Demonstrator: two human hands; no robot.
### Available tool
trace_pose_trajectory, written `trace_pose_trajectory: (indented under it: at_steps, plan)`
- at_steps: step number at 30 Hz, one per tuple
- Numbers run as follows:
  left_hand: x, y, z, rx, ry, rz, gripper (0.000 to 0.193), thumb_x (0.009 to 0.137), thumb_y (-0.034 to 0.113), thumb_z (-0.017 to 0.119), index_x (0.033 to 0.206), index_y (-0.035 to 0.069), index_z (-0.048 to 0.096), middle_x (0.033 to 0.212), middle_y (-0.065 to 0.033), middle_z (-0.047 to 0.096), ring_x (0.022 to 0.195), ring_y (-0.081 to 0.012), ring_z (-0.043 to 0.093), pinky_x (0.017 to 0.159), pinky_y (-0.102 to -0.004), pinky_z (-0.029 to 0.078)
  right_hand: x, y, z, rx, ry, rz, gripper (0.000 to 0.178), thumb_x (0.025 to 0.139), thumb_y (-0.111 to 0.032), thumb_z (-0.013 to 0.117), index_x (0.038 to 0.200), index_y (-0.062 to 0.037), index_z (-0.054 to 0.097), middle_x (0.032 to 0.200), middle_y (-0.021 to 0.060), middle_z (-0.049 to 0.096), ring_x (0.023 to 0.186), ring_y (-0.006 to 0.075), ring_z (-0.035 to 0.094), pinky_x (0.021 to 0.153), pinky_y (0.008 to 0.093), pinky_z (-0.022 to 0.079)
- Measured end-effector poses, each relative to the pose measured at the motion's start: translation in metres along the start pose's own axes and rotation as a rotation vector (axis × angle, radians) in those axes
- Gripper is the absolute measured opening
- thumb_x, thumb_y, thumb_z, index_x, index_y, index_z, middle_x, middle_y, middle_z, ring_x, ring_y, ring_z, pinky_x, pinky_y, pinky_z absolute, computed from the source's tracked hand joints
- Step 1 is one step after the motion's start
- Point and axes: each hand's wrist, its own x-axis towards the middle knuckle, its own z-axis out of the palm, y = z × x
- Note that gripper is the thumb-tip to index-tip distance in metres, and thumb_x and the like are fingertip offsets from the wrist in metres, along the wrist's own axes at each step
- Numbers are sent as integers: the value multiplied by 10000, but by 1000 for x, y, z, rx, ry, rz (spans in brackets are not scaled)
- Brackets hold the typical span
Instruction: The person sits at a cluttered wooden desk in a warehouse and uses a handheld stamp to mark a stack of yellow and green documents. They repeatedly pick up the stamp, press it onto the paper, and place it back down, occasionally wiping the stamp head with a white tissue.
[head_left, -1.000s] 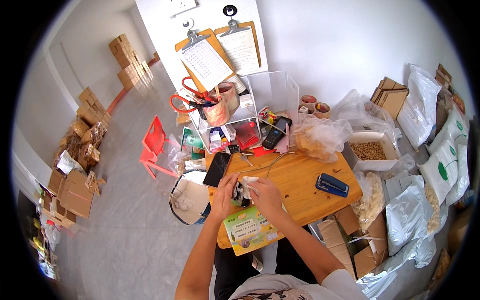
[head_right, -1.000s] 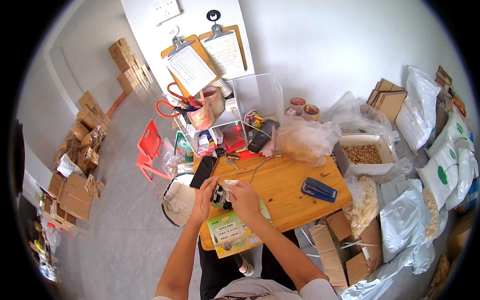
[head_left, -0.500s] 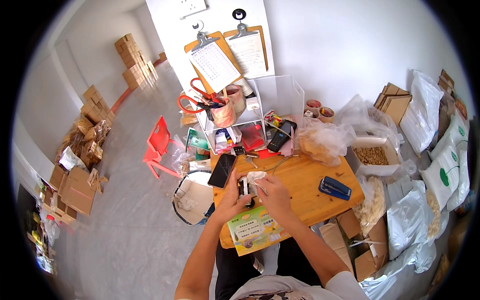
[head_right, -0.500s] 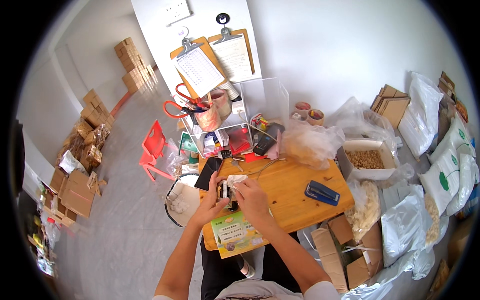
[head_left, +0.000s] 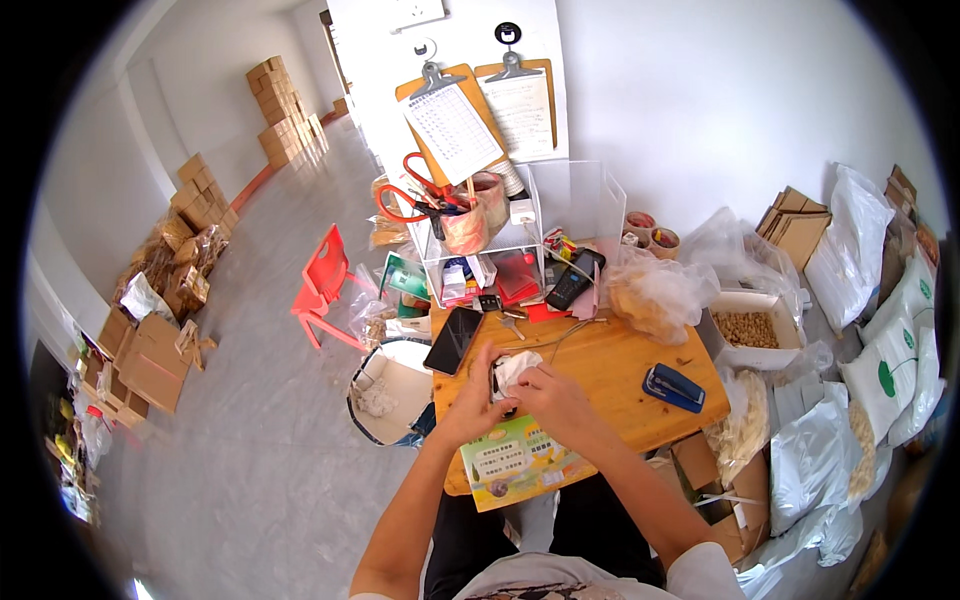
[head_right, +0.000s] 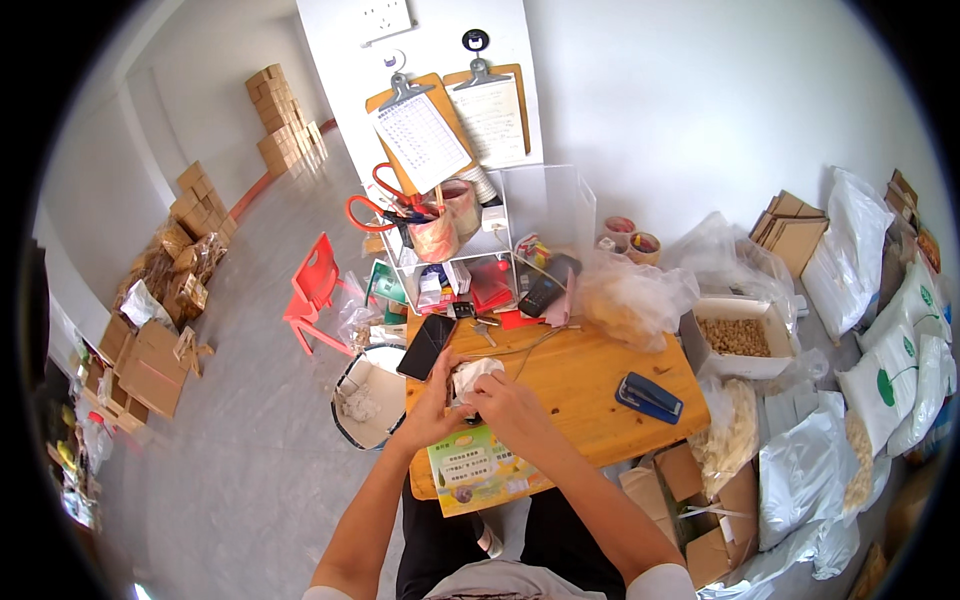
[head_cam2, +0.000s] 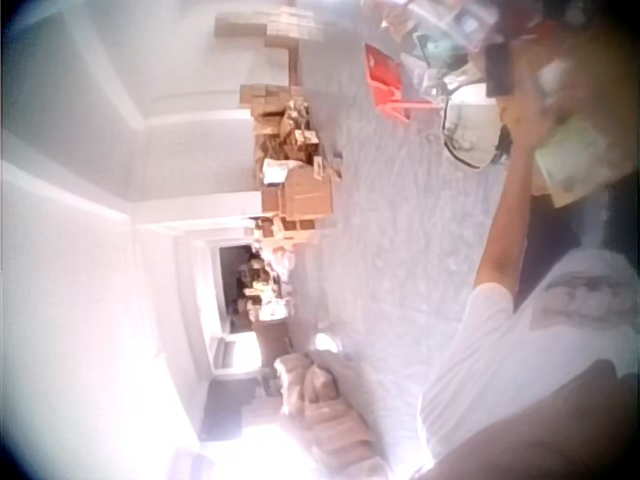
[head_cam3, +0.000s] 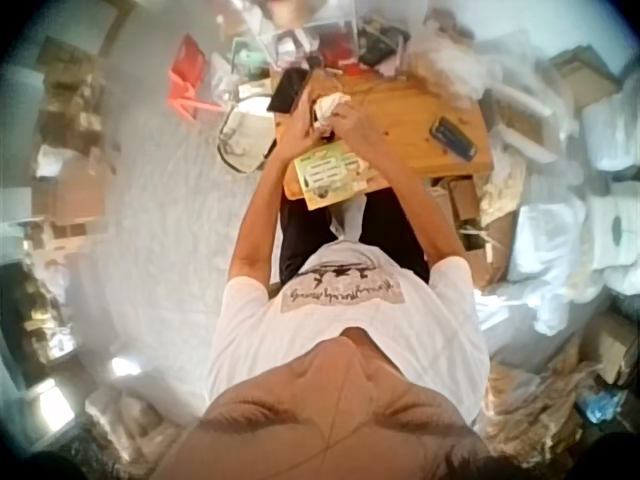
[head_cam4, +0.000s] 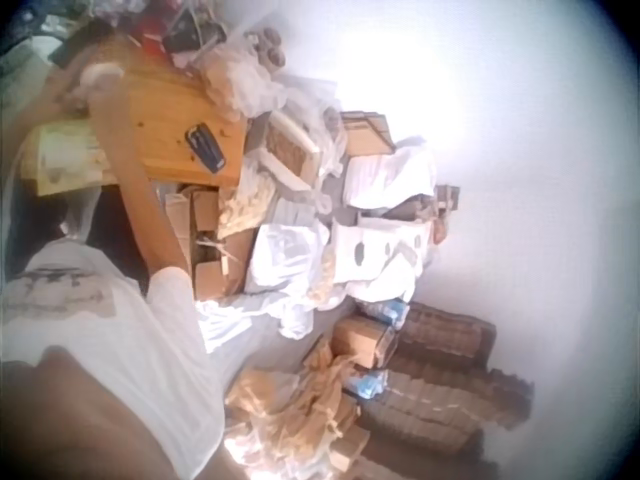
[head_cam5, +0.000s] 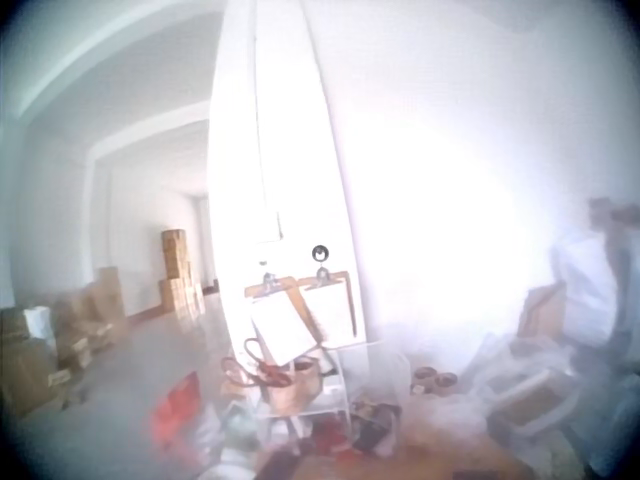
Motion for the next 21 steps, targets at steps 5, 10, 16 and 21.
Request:
trace_pose_trajectory:
  at_steps: [5,10,16,21]
  plan:
    - [3,1,5,20,-11,41,971,852,94,702,1505,-21,-7,1467,-202,295,1369,-290,328,1134,-370,271,8,7,-10,-4,-15,-11,198,746,-67,622,934,-47,683,893,56,584,914,248,592,733,354,519]
    - [6,3,4,-89,9,-12,1021,799,111,771,1502,-17,42,1451,-191,336,1366,-282,344,1141,-376,265,10,12,-3,-27,-5,21,209,751,-65,644,954,-57,695,896,62,597,907,252,596,729,352,512]
    - [4,8,9,-156,215,-61,1022,628,108,876,1454,-15,287,1363,-152,499,1306,-261,451,1096,-355,356,6,9,-5,10,-5,44,193,781,-63,653,968,-62,698,892,74,605,886,255,601,728,373,506]
    - [4,0,9,-250,222,-70,1013,608,56,881,1446,12,312,1357,-137,492,1300,-234,454,1140,-359,307,4,2,-17,49,-117,26,235,693,-74,681,926,-40,689,893,78,609,924,249,604,736,349,517]
